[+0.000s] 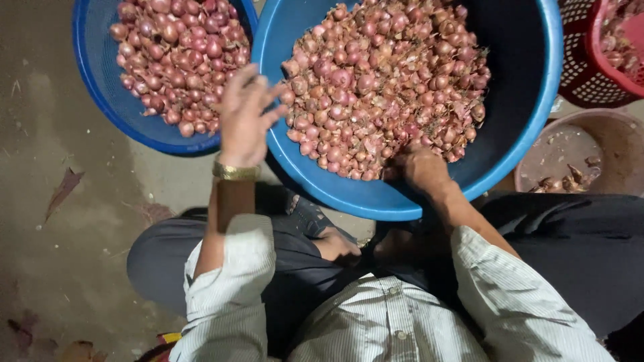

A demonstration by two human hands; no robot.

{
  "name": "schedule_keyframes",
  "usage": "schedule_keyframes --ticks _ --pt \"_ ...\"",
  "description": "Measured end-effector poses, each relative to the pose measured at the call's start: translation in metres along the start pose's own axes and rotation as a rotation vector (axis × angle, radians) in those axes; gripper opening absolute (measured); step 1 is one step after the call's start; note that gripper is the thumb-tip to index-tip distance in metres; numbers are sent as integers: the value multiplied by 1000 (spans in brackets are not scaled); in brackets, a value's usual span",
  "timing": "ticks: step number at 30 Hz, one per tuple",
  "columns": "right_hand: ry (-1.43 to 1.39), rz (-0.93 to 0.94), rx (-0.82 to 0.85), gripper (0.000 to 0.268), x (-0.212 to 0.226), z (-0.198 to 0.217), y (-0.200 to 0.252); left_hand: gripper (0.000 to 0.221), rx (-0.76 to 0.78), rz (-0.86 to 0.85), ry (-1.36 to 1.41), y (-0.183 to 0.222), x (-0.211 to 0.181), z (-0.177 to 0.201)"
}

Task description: Sorting and cleaning shallots by hand, removing dry outer skins and transferring them from a large blue bowl to a smaller blue basket.

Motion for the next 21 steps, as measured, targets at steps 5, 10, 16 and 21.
schedule_keyframes --ticks 5,10,16,21 --pt "117 -137 49 23 -27 32 3 50 239 -211 -220 65 -55 -69" --pt "185 -29 -109 27 19 43 -11 53 291 -351 -289 103 -50 -82" --pt "-258 56 110 46 36 -56 -26 42 81 -28 -98 80 30 -61" --pt "-258 -142 482 69 16 -140 -24 31 48 51 -80 62 70 -57"
Point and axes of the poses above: each hand's wrist, its own y-axis away from the middle knuckle, its own z-axis out of the back of the hand, x = y × z, the point moved 10 cm from there along -y, towards the middle knuckle, and after that the axes turned 2 degrees about y, right-handed, at the moved point
